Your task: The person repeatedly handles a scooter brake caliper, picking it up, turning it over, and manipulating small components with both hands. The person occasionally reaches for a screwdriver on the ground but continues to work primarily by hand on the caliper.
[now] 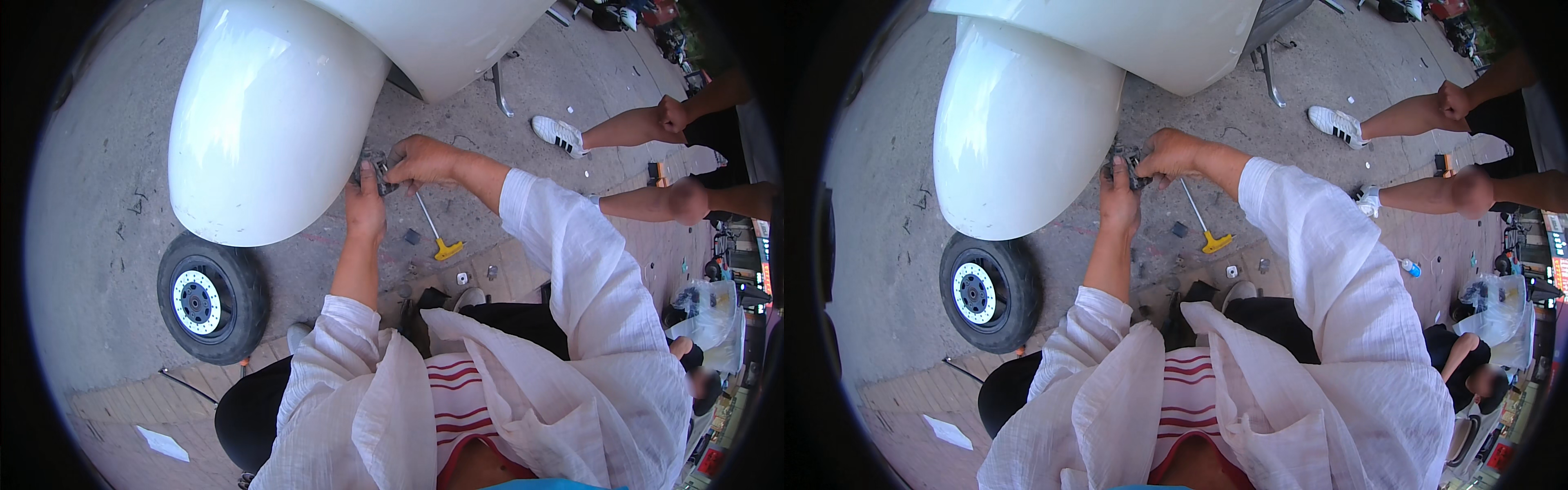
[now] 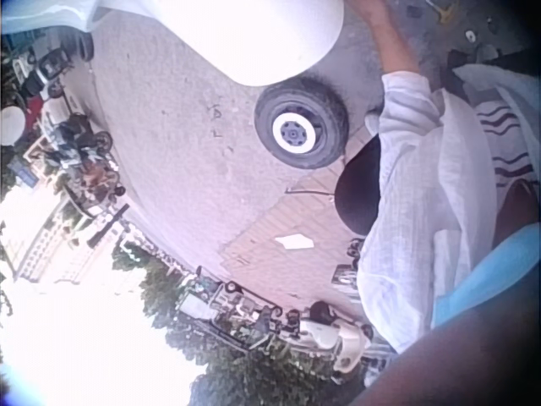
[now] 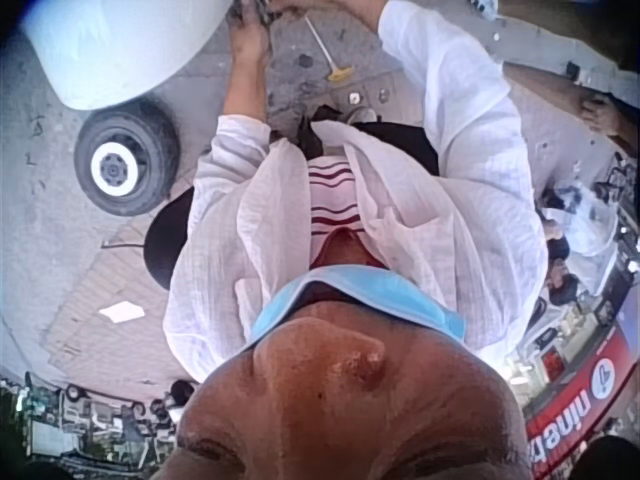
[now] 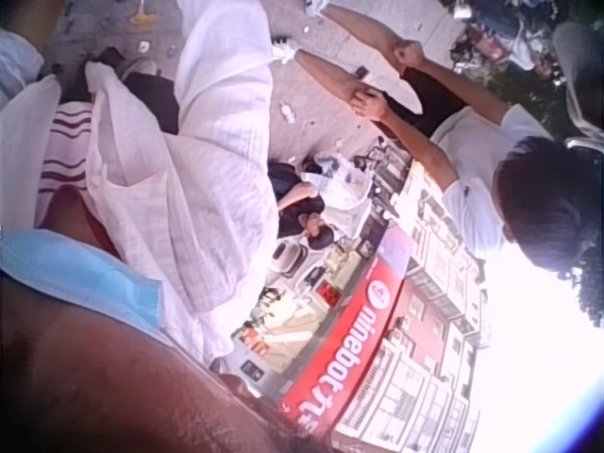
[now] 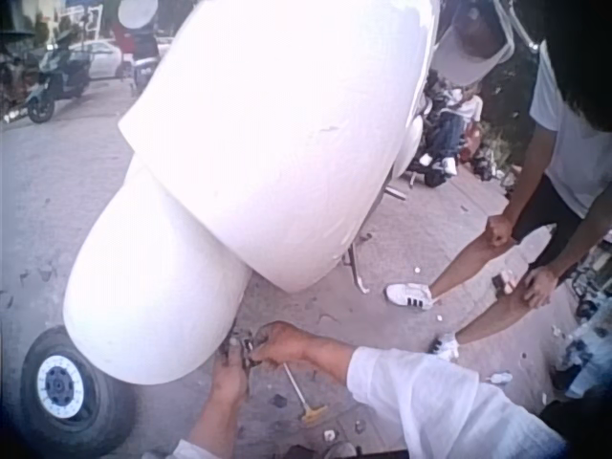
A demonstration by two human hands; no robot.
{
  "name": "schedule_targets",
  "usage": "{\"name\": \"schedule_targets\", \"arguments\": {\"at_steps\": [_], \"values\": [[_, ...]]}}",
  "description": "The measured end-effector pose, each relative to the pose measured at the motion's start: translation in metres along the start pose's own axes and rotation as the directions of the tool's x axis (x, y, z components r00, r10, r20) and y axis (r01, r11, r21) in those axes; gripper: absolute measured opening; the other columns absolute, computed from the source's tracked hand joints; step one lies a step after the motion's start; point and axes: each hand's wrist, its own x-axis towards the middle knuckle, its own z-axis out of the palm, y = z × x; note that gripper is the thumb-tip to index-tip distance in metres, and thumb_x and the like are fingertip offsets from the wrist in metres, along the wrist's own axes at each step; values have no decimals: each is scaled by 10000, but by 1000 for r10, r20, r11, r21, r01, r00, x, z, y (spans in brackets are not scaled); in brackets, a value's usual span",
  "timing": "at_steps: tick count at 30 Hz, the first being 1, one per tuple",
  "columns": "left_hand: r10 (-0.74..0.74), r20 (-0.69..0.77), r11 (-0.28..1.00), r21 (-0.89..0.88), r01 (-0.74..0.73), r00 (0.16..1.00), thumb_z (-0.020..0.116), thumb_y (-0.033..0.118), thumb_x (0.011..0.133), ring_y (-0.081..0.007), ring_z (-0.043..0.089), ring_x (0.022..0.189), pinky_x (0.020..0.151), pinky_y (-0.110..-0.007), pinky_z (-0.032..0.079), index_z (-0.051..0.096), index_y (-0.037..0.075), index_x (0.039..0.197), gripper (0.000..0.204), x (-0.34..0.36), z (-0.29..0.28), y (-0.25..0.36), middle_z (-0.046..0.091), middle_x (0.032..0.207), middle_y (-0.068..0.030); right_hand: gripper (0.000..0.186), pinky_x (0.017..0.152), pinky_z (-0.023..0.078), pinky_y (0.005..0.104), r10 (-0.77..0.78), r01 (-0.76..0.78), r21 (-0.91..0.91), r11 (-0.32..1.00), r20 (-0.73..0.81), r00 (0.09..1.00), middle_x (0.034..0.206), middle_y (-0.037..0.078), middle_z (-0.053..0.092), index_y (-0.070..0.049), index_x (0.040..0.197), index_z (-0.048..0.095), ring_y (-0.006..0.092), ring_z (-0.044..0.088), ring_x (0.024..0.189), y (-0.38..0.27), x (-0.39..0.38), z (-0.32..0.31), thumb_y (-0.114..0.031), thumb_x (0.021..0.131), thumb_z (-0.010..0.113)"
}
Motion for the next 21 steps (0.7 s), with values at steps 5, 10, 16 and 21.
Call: {"name": "schedule_targets", "arguments": {"at_steps": [5,10,16,21], "values": [[14,6,1000,-10,-14,1000,459,321,1012,-224,536,1119,978,-380,449,349,33,1337,448,2,-2,-2,522,1224,-124,272,587,553,293,10,-11,16,1000,20,1000,782,103,617,68,915,629,157,601,634,-2,1,-1,-153,775,704],[-1,-21,1000,-12,1,1000,463,325,1010,-226,536,1113,979,-387,448,345,19,1331,459,2,3,-1,514,1231,-130,267,583,542,297,-8,7,30,1000,30,1000,763,95,610,68,913,626,159,594,625,3,4,-6,-153,775,684],[33,2,999,32,-33,999,470,326,1008,-238,535,1115,984,-401,445,341,-4,1318,471,6,5,-13,508,1230,-146,252,584,530,321,44,-34,-194,980,44,998,741,85,600,55,861,636,170,589,634,20,17,-18,-169,757,683],[45,-13,998,-41,-45,999,466,326,1009,-247,541,1099,978,-413,445,359,-16,1267,442,1,3,-1,513,1204,-149,306,570,526,328,-49,50,-142,989,13,999,722,82,591,54,834,638,178,590,626,4,8,-3,-230,735,692]]}}
